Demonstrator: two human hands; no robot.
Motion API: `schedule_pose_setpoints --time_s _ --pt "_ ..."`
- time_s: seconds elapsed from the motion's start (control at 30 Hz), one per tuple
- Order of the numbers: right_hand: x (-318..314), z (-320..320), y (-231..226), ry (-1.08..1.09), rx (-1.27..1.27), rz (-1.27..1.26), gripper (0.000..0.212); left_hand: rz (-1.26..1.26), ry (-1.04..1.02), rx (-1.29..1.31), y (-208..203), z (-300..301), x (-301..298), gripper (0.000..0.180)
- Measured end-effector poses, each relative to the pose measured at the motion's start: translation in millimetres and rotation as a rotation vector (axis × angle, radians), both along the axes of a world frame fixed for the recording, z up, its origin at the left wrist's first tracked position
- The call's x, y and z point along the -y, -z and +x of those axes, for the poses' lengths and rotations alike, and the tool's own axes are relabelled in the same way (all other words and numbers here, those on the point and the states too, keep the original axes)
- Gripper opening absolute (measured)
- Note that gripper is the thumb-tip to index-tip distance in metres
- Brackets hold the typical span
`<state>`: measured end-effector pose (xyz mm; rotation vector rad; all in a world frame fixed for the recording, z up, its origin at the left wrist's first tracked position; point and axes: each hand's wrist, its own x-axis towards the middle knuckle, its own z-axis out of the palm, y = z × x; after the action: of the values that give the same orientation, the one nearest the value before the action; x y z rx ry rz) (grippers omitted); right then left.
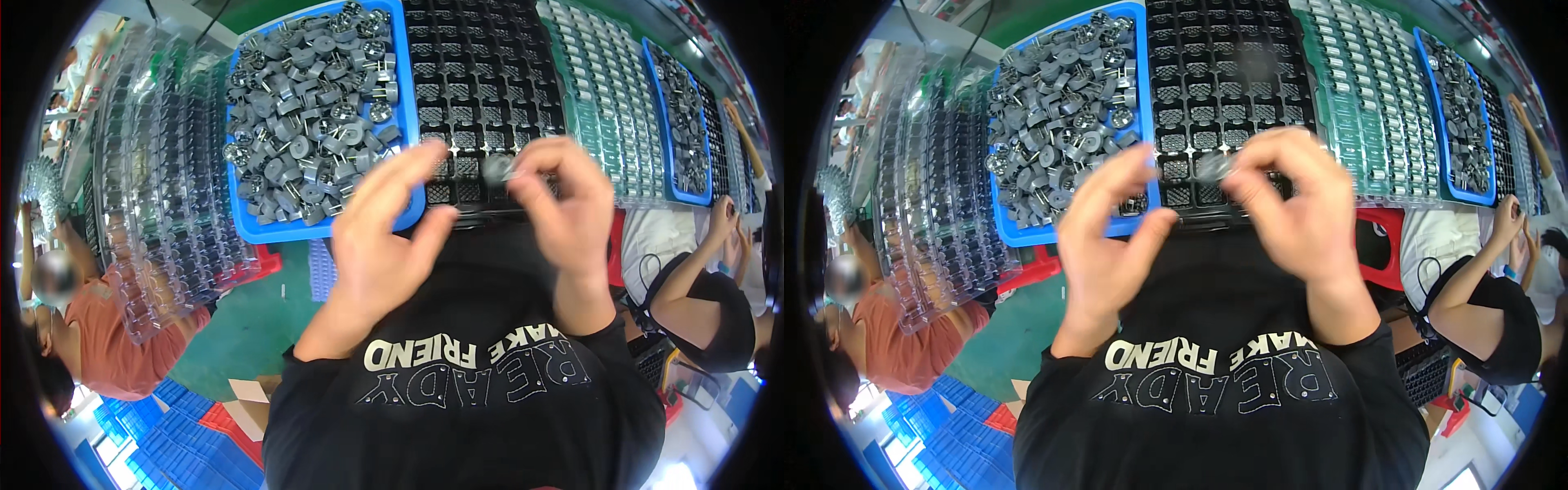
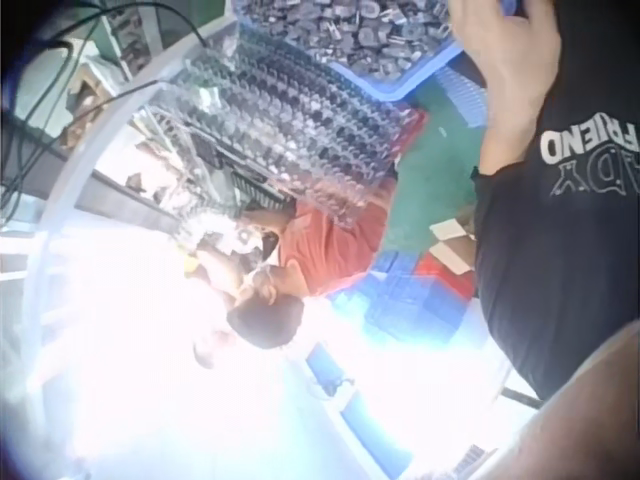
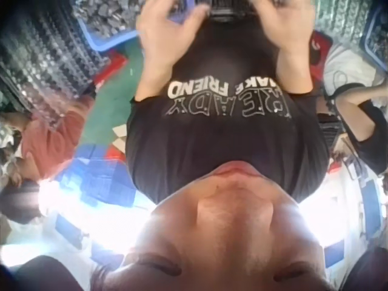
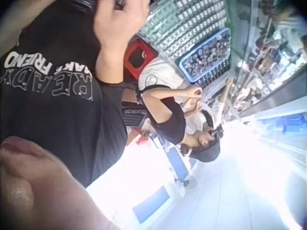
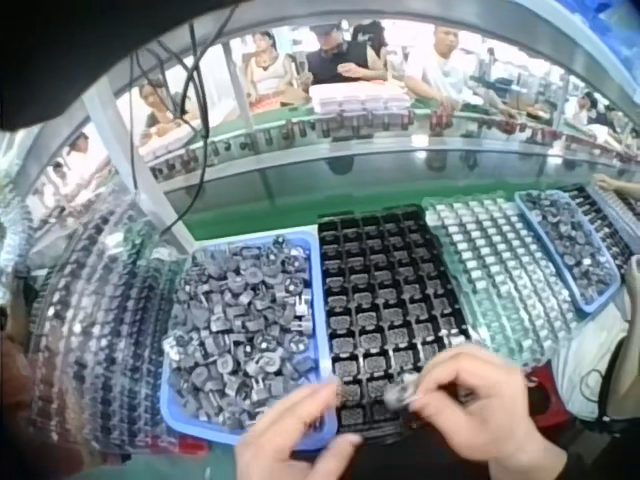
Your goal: Picking small electronic parts from a supply tray and organizing them into a black grid-like storage tray on a factory assembly line.
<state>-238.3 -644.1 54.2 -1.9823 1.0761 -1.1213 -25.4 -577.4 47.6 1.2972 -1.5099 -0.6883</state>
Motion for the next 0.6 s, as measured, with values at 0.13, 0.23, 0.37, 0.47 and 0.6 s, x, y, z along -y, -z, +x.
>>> schedule_pose_setpoints --time_s 0.13,0.23,0.37,0.47,0.6 --pt "19 -33 2 0.078 -0.365 0.012 0.012 0.026 -0.197 0.655 -5 29 -2 0.052" --pt "16 -23 -2 -0.045 -0.491 -0.137 0.013 0.076 -0.161 0.791 -2 31 -5 0.045" --pt "17 -34 -14 0.057 -0.563 -0.121 0.013 0.029 -0.169 0.857 2 35 -1 0.04" --pt "22 -47 -7 0.06 -0.566 -0.121 0.012 0.027 -0.187 0.873 1 39 2 0.037" --pt "20 -48 13 0.008 -0.551 -0.162 0.012 0.042 -0.126 0.794 2 39 15 0.037"
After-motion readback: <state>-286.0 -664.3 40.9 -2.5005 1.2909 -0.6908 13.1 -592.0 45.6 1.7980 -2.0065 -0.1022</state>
